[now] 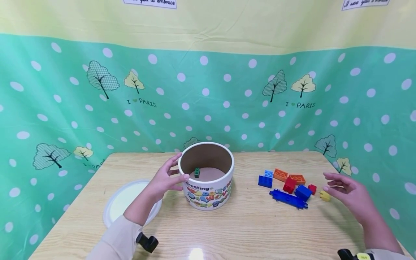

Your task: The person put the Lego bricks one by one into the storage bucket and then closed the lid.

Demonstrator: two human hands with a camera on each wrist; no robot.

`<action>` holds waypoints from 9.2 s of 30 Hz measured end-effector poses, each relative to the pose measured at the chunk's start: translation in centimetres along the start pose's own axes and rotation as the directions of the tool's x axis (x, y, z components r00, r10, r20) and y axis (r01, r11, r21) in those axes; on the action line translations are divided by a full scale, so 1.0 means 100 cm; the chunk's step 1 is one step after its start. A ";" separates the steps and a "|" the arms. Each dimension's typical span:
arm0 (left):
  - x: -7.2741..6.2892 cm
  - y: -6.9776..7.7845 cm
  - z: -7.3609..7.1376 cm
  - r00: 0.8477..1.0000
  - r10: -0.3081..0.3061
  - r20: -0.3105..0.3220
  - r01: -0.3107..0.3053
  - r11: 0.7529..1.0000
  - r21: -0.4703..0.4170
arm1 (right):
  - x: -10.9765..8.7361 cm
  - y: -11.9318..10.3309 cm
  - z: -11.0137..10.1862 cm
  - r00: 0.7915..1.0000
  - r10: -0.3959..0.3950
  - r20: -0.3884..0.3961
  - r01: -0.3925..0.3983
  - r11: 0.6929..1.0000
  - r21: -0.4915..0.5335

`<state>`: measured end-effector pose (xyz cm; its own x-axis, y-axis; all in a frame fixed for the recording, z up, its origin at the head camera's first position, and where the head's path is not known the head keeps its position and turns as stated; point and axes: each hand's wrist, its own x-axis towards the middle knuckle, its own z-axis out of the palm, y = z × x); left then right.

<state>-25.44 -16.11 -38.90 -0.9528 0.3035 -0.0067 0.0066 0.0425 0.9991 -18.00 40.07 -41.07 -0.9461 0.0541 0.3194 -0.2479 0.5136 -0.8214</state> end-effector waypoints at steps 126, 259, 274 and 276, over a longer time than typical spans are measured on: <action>-0.001 -0.001 0.001 1.000 0.005 -0.013 -0.005 1.000 -0.006 | 0.032 -0.049 0.035 0.959 -0.182 0.216 0.187 0.982 -0.004; -0.004 0.000 0.002 1.000 0.001 -0.018 -0.001 1.000 0.015 | 0.152 -0.175 0.211 0.850 -0.143 0.507 0.046 0.979 0.199; -0.003 0.000 0.003 1.000 -0.006 -0.024 0.006 1.000 0.002 | 0.126 -0.166 0.183 0.872 -0.251 0.421 0.149 0.954 0.260; -0.003 0.000 0.003 1.000 -0.007 -0.023 0.007 1.000 0.002 | 0.122 -0.164 0.181 0.874 -0.263 0.410 0.158 0.949 0.272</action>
<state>-25.04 -15.89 -38.88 -0.9595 0.2815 -0.0123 0.0009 0.0467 0.9989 -29.21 16.77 -32.25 -0.8467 -0.4385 0.3015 -0.4417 0.2632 -0.8577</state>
